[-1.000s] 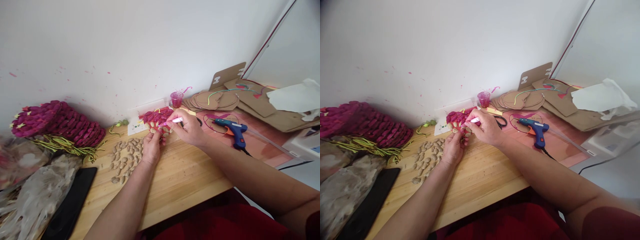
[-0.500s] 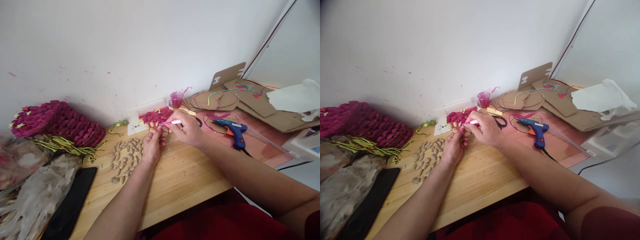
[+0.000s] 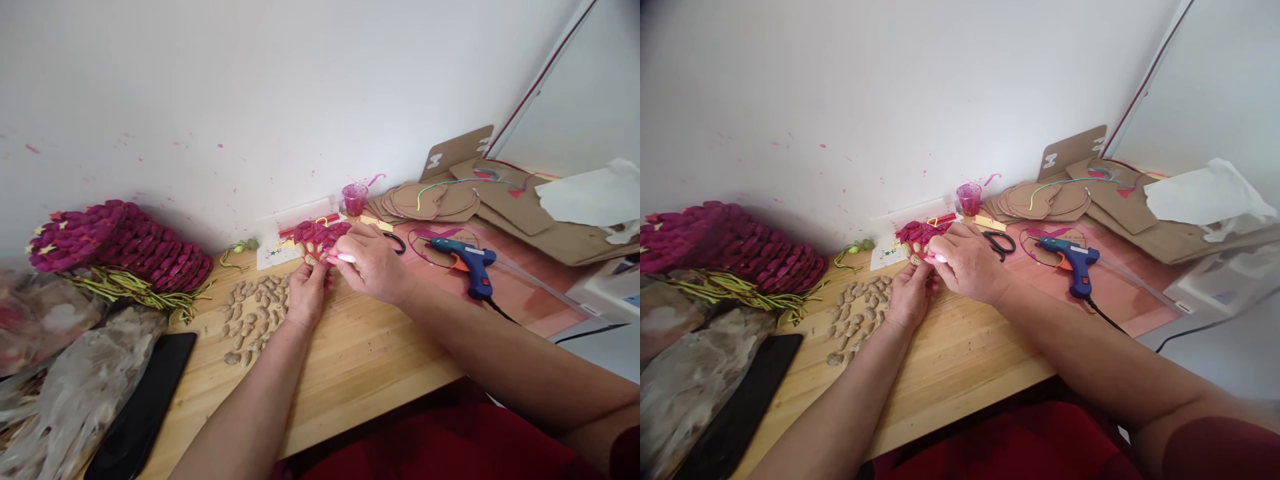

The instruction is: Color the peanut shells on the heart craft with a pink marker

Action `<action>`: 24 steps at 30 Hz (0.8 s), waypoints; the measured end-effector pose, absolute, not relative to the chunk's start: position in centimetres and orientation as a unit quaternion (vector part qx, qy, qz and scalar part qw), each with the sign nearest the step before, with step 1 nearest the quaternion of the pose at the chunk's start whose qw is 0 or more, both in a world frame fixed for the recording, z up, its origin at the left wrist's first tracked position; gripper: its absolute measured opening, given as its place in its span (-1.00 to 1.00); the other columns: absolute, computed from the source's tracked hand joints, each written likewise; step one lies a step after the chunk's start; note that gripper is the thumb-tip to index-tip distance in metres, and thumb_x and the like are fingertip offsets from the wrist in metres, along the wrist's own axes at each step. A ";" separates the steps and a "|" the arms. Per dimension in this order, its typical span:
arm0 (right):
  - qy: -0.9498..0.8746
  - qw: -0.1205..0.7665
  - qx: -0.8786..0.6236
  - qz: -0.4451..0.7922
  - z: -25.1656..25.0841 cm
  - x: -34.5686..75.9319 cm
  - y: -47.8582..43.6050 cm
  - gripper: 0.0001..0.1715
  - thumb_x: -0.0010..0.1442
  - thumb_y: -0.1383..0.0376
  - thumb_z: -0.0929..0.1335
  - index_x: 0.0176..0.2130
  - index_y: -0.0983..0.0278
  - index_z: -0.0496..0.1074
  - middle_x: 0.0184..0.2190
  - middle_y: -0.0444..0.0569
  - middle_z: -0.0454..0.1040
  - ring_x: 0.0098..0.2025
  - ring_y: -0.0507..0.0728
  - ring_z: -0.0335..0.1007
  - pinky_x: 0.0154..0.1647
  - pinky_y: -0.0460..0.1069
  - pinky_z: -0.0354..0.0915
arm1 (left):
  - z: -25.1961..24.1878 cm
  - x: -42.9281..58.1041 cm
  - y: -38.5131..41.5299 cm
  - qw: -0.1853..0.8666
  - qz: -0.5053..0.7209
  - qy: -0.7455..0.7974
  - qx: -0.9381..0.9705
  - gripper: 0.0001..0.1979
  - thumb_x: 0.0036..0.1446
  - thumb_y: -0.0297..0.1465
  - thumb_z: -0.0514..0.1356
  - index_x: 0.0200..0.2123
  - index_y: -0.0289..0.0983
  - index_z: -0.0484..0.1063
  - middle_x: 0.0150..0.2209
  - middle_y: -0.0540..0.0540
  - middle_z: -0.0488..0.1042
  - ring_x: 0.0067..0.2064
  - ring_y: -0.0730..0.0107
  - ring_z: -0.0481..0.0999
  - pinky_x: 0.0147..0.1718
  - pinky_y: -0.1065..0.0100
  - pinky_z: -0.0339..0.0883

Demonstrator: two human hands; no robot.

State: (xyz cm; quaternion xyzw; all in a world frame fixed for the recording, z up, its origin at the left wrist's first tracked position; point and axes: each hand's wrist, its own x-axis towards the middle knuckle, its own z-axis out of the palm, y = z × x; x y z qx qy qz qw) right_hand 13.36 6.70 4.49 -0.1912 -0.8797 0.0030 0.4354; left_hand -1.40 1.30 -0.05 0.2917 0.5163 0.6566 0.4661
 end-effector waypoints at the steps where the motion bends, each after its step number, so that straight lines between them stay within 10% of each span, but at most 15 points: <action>1: -0.869 0.452 -0.200 0.023 4.5 13.4 6.8 -0.82 0.40 0.28 0.34 -0.31 0.18 0.36 -0.42 -0.03 0.49 -0.25 0.23 0.32 -0.17 0.13 0.17 | 0.0 -1.4 1.3 0.464 0.655 0.520 0.292 -0.52 -0.15 -0.04 0.51 -0.47 -0.29 0.45 -0.59 0.03 0.43 -0.60 0.55 0.34 -0.58 0.46 0.18; 24: -0.846 0.479 -0.181 0.145 4.3 13.2 7.7 -0.86 0.37 0.25 0.40 -0.28 0.19 0.43 -0.37 -0.05 0.54 -0.24 0.17 0.41 -0.20 0.08 0.29 | -0.2 -1.4 1.0 0.414 0.625 0.570 0.337 -0.57 -0.02 -0.05 0.44 -0.49 -0.26 0.42 -0.62 0.01 0.44 -0.63 0.51 0.32 -0.61 0.44 0.15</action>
